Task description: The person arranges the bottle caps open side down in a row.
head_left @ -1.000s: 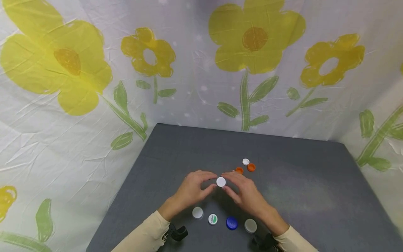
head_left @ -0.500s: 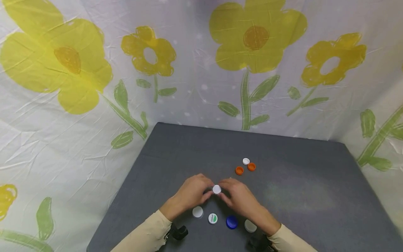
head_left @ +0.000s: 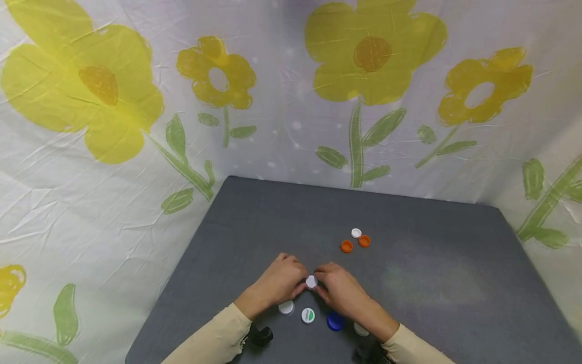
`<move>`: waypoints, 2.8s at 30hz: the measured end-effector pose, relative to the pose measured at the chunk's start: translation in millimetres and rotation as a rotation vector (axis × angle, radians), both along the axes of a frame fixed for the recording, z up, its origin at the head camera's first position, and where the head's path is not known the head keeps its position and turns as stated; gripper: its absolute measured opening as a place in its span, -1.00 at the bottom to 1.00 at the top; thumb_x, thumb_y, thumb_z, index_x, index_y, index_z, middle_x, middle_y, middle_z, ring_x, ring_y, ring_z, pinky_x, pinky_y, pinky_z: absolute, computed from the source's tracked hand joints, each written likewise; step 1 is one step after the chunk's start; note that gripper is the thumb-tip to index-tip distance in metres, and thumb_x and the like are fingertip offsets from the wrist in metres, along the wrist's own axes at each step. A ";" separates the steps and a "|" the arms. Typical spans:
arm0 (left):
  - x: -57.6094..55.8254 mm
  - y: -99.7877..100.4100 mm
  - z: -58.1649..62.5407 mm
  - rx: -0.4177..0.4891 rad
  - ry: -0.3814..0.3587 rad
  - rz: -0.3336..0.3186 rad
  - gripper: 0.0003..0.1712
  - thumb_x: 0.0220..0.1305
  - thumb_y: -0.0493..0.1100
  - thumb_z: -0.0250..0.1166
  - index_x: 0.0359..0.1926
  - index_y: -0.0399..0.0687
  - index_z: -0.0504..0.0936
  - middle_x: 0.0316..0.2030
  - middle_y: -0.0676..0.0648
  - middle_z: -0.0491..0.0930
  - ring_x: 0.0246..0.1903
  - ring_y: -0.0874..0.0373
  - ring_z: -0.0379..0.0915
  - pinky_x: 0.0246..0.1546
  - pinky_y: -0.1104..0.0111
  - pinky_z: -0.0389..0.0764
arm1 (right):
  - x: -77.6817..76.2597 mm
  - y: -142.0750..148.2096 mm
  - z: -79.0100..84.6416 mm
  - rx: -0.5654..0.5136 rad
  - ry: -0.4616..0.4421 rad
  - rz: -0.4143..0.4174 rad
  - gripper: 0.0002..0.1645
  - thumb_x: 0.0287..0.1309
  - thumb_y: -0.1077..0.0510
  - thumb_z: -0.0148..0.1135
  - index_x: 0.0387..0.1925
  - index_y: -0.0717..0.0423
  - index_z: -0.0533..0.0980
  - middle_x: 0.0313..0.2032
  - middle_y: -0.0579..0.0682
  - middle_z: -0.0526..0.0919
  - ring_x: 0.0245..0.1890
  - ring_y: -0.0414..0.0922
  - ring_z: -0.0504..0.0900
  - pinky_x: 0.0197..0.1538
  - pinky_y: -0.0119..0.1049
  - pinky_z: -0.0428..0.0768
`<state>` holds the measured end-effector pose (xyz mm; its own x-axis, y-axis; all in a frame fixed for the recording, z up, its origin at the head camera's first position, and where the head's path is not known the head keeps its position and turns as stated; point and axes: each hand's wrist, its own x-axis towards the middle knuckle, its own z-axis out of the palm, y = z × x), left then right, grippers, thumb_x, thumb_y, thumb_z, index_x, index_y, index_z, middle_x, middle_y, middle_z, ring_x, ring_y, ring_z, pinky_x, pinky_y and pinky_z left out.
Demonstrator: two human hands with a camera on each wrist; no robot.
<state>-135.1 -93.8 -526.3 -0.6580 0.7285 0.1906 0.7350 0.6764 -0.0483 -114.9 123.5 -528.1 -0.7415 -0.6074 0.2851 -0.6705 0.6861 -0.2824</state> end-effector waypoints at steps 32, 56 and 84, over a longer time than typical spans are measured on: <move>-30.9 21.8 33.3 0.037 0.082 0.047 -0.75 0.36 0.07 0.50 -0.07 0.07 0.86 -0.09 0.09 0.86 -0.11 0.06 0.71 -0.16 0.17 0.67 | -27.9 48.0 29.8 0.021 0.061 -0.117 -0.58 0.14 0.20 0.64 0.00 0.32 0.75 0.07 0.22 0.79 0.14 0.21 0.75 0.21 0.11 0.71; -87.5 90.6 27.4 -0.008 -0.018 0.103 -0.74 0.36 0.12 0.51 -0.16 0.08 0.84 -0.24 0.05 0.84 -0.22 0.03 0.77 -0.21 0.12 0.76 | -82.2 93.0 13.1 -0.068 0.109 -0.133 -0.63 -0.01 0.26 0.65 -0.13 0.31 0.75 0.02 0.34 0.80 0.02 0.34 0.78 0.04 0.26 0.73; -101.9 114.6 -5.1 0.001 -0.143 0.179 -0.86 0.38 0.02 0.51 -0.29 0.13 0.82 -0.33 0.06 0.79 -0.29 0.08 0.73 -0.27 0.14 0.75 | -93.6 92.3 -15.6 0.002 0.094 -0.138 -0.80 0.10 0.29 0.66 -0.27 0.30 0.77 0.10 0.38 0.77 0.12 0.35 0.75 0.31 0.25 0.64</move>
<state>-237.0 20.8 -531.4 -0.7969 0.5979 0.0866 0.6027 0.7965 0.0481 -208.6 215.9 -543.7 -0.7881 -0.5023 0.3558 -0.5933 0.7738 -0.2218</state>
